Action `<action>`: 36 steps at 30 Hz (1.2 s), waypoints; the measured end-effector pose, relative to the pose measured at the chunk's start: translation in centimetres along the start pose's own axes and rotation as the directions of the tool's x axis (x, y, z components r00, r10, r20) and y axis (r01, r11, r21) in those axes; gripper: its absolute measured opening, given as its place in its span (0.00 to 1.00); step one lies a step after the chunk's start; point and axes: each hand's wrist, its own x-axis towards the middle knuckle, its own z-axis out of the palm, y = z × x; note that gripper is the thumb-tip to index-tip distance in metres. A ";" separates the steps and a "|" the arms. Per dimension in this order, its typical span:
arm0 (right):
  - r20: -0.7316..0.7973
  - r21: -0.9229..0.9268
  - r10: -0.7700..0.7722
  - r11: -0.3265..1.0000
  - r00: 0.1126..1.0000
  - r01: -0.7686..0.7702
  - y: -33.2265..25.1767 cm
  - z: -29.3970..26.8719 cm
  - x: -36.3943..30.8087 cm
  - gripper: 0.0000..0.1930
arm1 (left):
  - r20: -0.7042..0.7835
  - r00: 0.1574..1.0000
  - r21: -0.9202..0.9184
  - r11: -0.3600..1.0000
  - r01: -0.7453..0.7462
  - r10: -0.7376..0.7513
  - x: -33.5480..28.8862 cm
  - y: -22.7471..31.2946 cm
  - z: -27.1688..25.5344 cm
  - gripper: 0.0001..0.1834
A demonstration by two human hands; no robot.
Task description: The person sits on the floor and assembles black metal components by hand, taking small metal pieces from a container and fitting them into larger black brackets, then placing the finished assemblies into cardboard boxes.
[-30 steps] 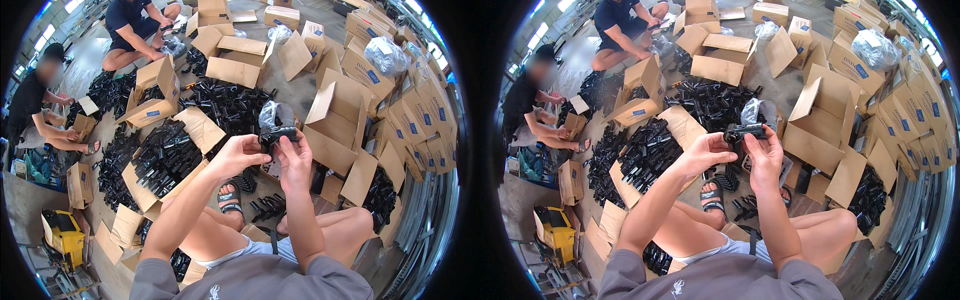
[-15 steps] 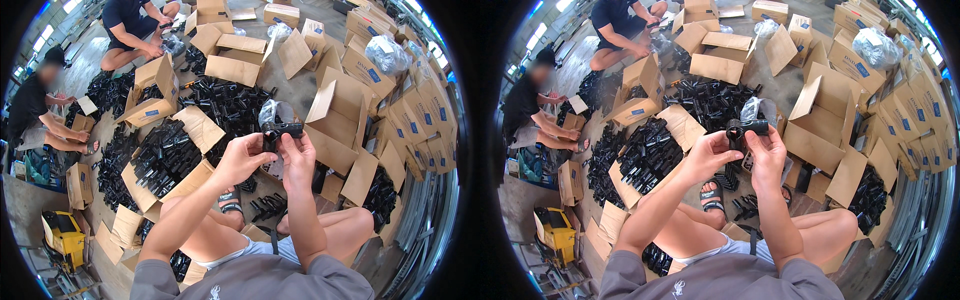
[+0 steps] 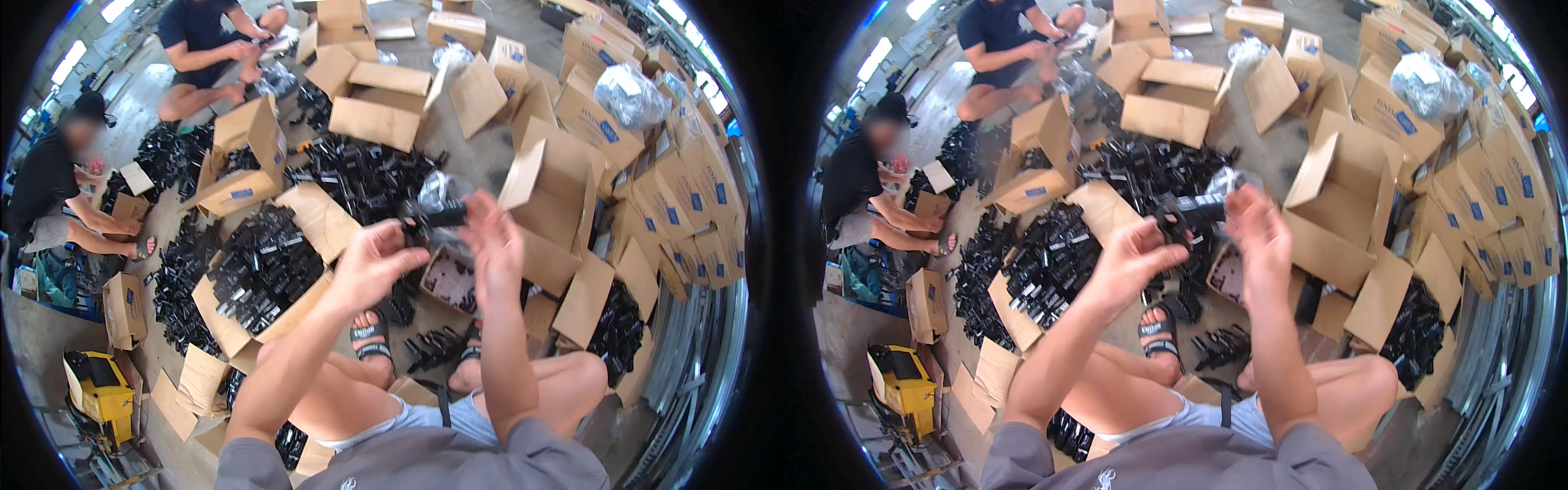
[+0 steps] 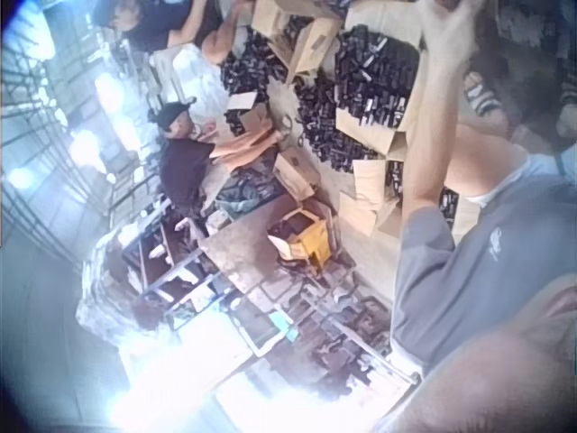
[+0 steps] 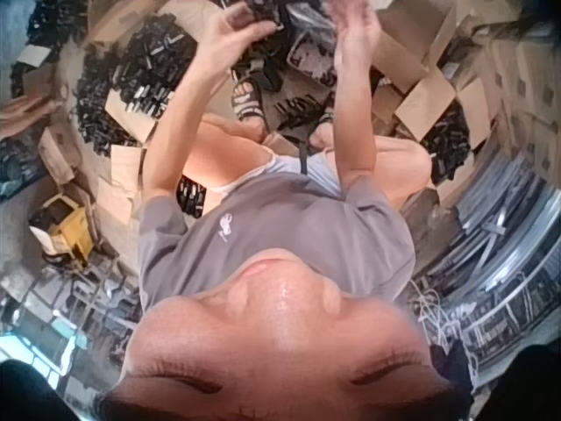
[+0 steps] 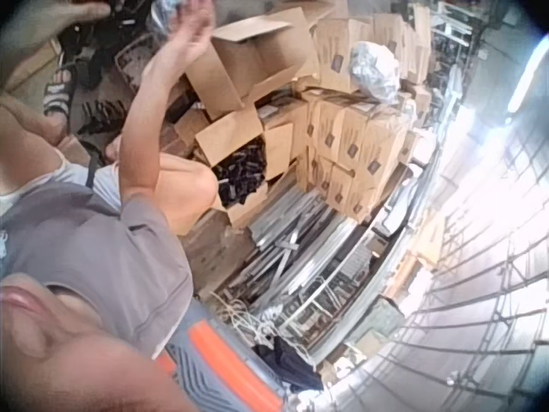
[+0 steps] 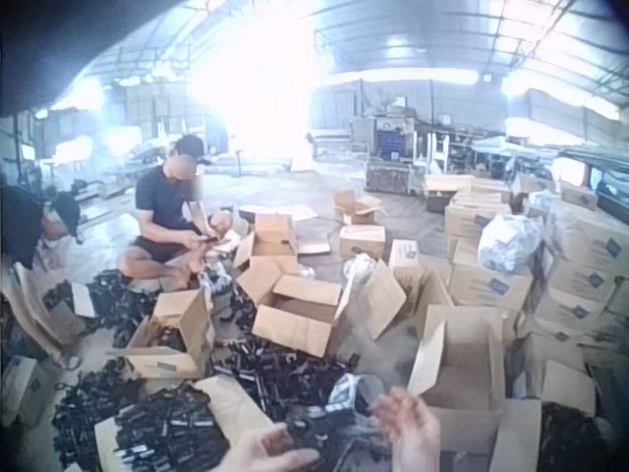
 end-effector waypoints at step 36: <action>0.022 -0.892 0.230 -0.435 0.973 0.123 31.1 -17.0 26.4 0.15 | -0.429 0.869 0.331 0.938 -0.105 0.248 0.9 2.9 -5.4 0.26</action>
